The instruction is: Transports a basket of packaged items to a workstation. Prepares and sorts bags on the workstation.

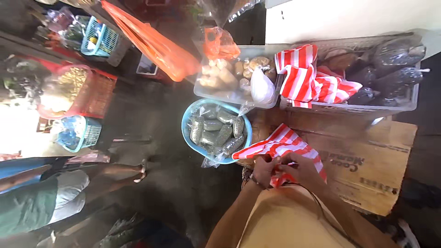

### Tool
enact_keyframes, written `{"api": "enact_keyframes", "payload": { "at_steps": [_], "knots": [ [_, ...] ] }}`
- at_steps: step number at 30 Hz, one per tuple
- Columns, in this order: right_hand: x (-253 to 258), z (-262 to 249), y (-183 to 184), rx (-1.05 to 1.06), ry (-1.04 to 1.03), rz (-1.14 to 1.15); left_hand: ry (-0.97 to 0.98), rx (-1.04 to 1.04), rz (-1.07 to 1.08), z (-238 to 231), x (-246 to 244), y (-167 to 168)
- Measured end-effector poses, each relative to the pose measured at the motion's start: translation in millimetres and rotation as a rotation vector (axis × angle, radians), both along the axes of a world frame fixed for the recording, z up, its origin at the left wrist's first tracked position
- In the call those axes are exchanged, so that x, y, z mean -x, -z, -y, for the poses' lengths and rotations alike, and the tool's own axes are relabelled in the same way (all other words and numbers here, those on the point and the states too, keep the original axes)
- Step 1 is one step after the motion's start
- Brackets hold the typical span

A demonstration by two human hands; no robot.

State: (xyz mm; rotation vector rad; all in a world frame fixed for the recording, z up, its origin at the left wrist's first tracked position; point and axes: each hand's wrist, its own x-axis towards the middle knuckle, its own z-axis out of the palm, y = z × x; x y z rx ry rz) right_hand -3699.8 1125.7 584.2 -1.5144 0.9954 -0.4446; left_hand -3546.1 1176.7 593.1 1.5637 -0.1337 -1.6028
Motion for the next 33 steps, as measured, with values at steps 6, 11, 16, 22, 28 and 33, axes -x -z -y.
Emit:
{"api": "enact_keyframes", "payload": {
  "at_steps": [6,11,16,22,28,33],
  "knots": [
    [5,5,-6,-0.547,0.340,0.298,-0.120,0.089,-0.205,-4,-1,-14],
    [9,5,-2,-0.767,0.427,0.403,-0.073,0.127,-0.236,-13,-12,-11],
    [36,25,-4,-0.578,0.579,0.354,-0.271,0.143,-0.126,-26,-40,-5],
    [7,6,-18,-0.523,0.010,0.096,-0.118,0.069,0.142,-13,-6,-11],
    [-6,-13,-6,-0.330,0.172,0.161,-0.021,0.033,-0.085,-22,-13,-20],
    [-6,-6,-14,-0.723,0.343,0.354,0.123,0.019,-0.256,-37,-23,-24]
  ]
}}
